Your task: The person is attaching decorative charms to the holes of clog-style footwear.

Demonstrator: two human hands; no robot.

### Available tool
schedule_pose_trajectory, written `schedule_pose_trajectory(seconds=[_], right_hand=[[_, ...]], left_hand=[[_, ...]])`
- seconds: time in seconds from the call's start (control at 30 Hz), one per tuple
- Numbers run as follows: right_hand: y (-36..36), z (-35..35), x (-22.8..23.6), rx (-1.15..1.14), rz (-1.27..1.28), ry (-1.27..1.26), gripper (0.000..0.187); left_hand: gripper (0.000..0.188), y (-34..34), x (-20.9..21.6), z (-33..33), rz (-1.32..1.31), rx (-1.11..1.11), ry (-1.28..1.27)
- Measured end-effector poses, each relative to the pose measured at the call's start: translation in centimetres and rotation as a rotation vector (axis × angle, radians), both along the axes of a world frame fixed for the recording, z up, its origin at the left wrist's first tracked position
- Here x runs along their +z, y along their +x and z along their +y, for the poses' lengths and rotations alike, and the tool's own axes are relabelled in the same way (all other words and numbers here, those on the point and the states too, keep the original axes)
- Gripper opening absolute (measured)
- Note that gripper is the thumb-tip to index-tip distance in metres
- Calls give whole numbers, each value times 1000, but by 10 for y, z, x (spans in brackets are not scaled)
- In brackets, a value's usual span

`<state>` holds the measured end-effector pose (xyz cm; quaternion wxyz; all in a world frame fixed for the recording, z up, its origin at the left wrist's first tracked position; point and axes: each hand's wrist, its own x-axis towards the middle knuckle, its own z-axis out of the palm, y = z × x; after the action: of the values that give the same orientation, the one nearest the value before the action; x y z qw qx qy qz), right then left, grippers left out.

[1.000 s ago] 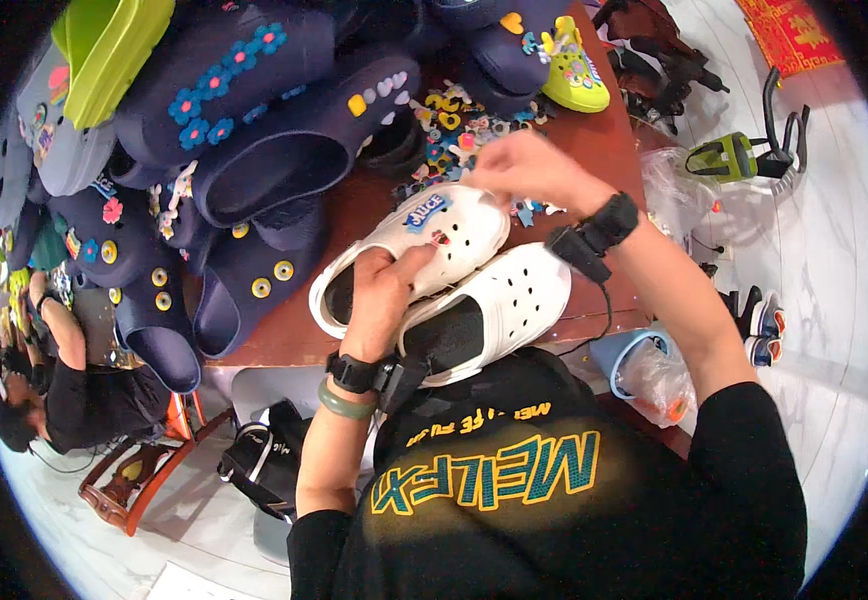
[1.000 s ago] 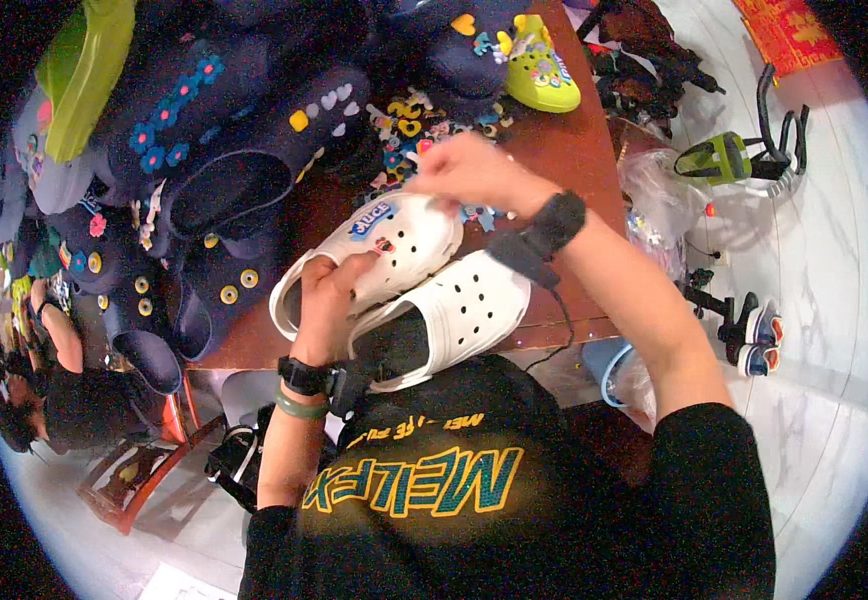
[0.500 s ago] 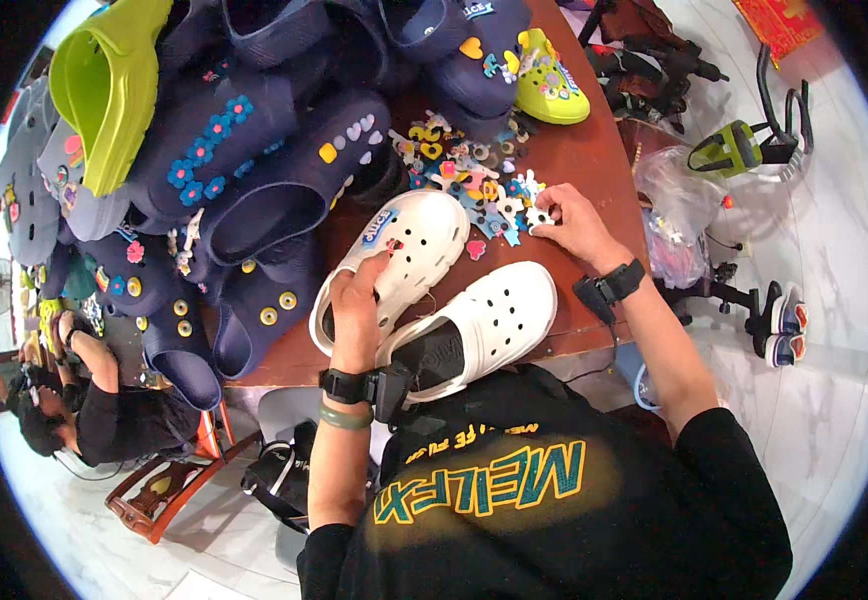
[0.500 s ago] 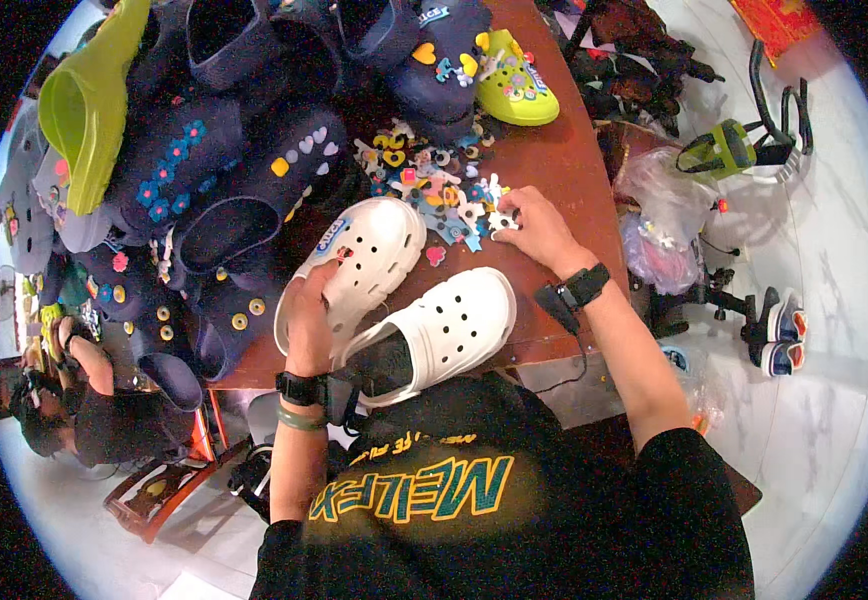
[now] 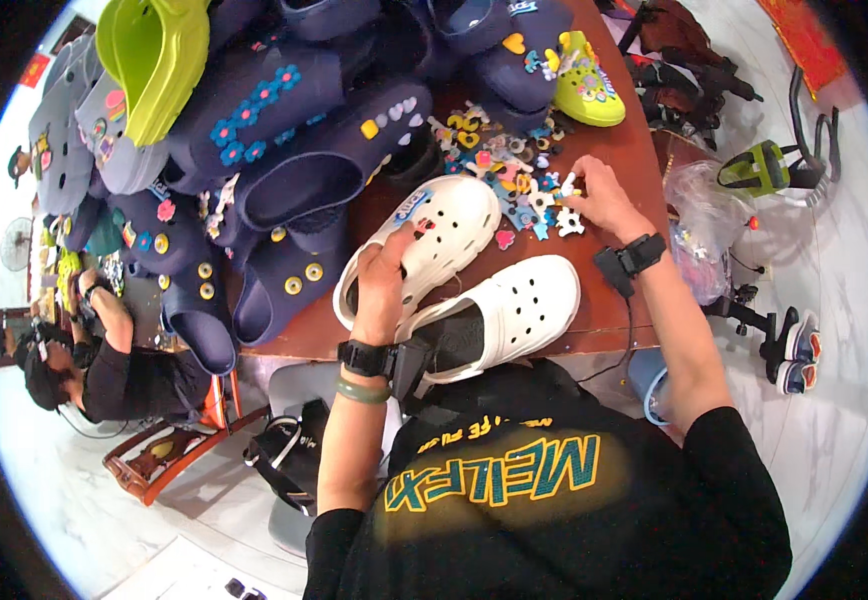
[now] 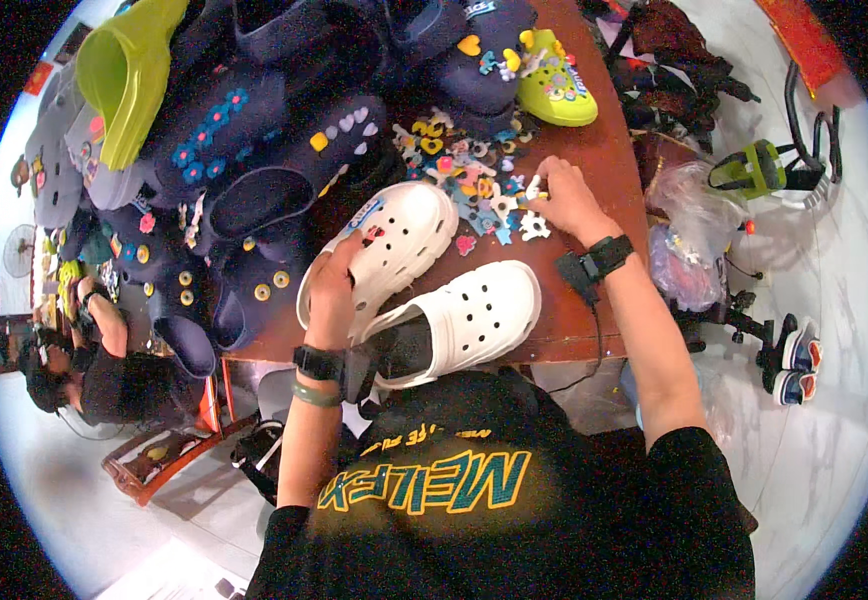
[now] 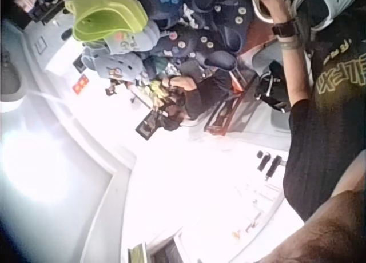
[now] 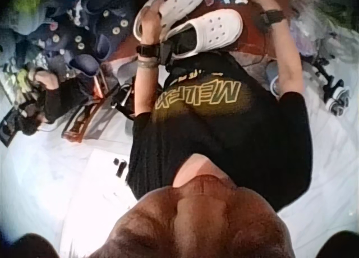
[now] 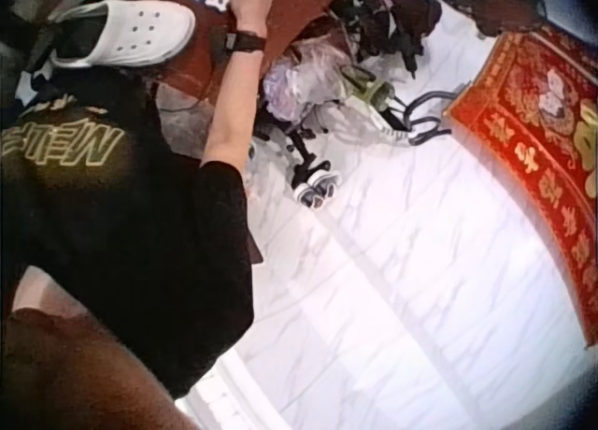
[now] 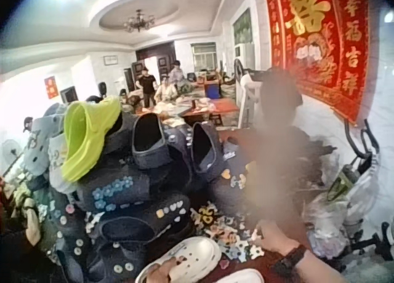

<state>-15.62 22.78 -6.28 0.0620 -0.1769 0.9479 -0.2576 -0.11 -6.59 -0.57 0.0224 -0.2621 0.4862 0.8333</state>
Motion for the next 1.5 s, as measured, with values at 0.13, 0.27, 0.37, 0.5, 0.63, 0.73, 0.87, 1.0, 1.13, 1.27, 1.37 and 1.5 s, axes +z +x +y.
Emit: schedule_pose_trajectory(seconds=[0.13,0.27,0.37,0.5,0.63,0.73,0.87,1.0,1.13,1.27,1.37,1.5], right_hand=[[2,4,3,-67,-150,-161,35],[26,-13,50,-53,-73,-202,34],[52,-36,61,-48,-244,-604,23],[83,-70,68,138,-624,-881,20],[84,-98,70,157,-802,-773,21],[74,-111,67,133,-886,-691,22],[61,-124,57,318,-597,-736,22],[51,-132,51,592,224,-443,23],[54,-117,68,559,119,-243,23],[59,-109,43,306,-238,-501,18],[66,-123,56,309,-199,-460,15],[52,-124,57,378,-106,-282,17]], left_hand=[[41,-3,2,2,58,-25,-14],[42,-1,-15,-5,70,-57,18],[42,3,-11,-4,90,-73,6],[45,7,-9,-2,97,-116,-23],[44,5,-12,-1,77,-83,-35],[35,0,-32,-11,178,-164,-395],[34,-4,-2,-6,166,-146,-170],[37,12,-5,-14,73,-271,-356],[41,12,-35,7,336,-237,-379],[37,15,-20,12,339,-268,-314],[44,13,-45,10,287,-190,-623],[41,8,-38,4,197,-270,-750]])
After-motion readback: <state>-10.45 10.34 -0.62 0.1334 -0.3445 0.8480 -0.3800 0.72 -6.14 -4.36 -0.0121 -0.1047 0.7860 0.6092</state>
